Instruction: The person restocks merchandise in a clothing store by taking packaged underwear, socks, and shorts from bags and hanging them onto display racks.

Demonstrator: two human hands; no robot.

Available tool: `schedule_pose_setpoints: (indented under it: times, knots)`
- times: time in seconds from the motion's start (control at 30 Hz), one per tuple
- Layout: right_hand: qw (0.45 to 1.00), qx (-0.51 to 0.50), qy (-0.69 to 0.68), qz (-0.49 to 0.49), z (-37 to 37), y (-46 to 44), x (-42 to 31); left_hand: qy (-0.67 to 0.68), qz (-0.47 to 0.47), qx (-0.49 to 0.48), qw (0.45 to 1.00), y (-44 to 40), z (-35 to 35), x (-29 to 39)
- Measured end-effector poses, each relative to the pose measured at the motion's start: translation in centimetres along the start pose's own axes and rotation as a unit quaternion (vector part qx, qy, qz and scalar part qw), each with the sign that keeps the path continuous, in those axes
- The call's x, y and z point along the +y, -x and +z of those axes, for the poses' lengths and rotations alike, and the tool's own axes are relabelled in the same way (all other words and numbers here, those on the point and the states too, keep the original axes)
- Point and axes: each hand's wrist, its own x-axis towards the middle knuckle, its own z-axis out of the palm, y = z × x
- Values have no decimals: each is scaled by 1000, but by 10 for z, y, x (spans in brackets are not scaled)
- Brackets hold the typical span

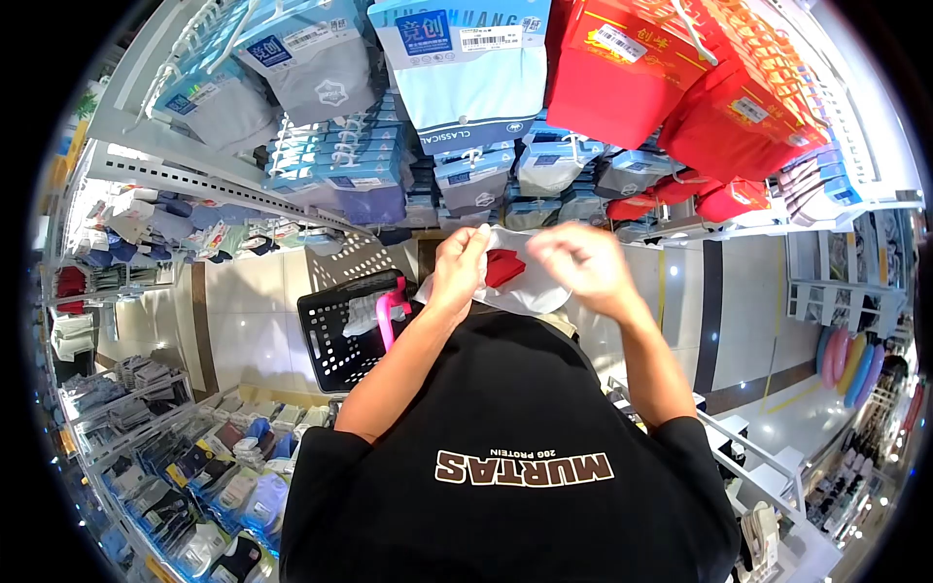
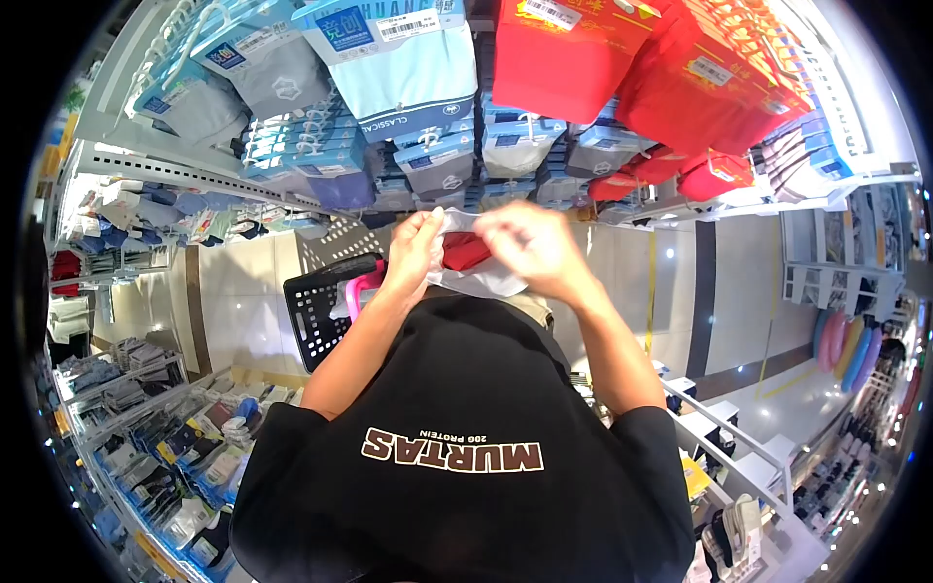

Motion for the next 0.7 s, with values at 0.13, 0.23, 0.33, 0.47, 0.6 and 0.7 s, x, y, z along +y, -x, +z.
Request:
schedule_pose_setpoints:
  times: [0.13, 0.23, 0.33, 0.47, 0.6, 0.7]
  knots:
    - [960, -237, 10, 148, 63, 23, 79, 5, 26, -37, 999, 3, 20, -11]
    - [958, -263, 73, 86, 101, 43, 145, -67, 56, -51, 995, 16, 48, -27]
    - [948, -268, 107, 136, 114, 59, 151, -116, 84, -94, 985, 28, 63, -36]
    - [942, -268, 123, 163, 111, 72, 154, -179, 91, -122, 972, 33, 63, -41]
    - [937, -265, 134, 182, 103, 82, 155, -209, 56, -164, 963, 38, 66, -41]
    - [934, -267, 141, 189, 99, 87, 155, -200, 52, -179, 962, 35, 68, -47]
